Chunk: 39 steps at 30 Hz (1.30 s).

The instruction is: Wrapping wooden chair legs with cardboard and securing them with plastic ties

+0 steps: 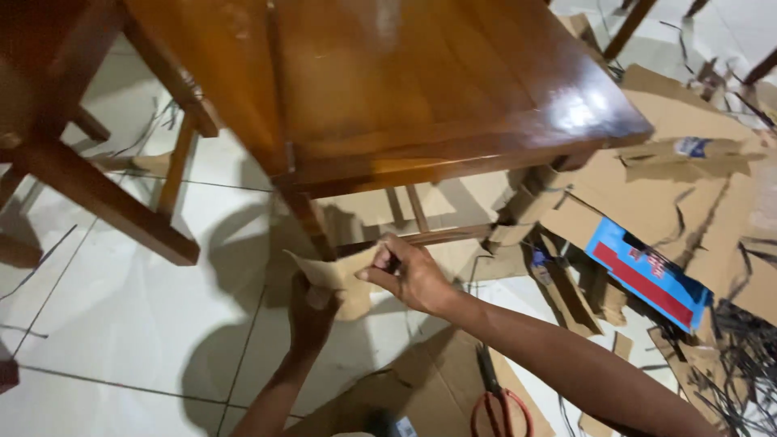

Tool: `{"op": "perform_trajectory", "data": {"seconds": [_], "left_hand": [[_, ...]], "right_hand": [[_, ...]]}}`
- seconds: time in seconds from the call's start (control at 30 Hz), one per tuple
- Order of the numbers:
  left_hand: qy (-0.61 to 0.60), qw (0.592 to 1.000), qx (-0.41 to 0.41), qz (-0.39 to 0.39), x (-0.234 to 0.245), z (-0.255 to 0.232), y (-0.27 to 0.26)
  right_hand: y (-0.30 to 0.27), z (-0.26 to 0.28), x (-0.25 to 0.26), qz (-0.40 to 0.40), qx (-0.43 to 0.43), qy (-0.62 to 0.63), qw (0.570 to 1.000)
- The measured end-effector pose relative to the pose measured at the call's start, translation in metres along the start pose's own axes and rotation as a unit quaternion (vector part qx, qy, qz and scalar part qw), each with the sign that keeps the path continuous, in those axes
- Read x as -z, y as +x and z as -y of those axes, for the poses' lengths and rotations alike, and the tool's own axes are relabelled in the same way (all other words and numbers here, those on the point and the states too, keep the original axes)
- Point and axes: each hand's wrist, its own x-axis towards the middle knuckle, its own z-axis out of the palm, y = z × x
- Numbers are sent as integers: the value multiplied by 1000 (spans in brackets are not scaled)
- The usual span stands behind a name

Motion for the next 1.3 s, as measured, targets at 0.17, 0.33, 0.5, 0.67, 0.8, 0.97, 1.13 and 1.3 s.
{"op": "perform_trajectory", "data": {"seconds": [0.17,0.33,0.5,0.67,0.8,0.97,1.13,1.3], "left_hand": [[-40,995,-40,-85,15,41,48],[-54,989,-130,-40,17,-19,72],[-304,950,-54,41,-22,-22,97],[-152,984,-69,-66,-49,-45,99],[-154,985,13,-74,-51,-6,112],[-163,978,55,-122,-50,-25,112],[-215,959,162,-92,-19,-90,104],[-197,952,142,-184,-69,-48,102]], "right_hand": [[42,31,-40,-15,-44,-50,998],[75,8,-53,-50,-72,-95,992],[81,27,-42,-83,-79,-55,992],[83,22,-43,-83,-71,-52,993],[91,4,-24,-35,-85,21,996],[83,-70,-8,-22,-59,-81,995],[81,-74,27,-10,-87,-103,991],[69,-100,43,-10,-225,-180,958]]}}
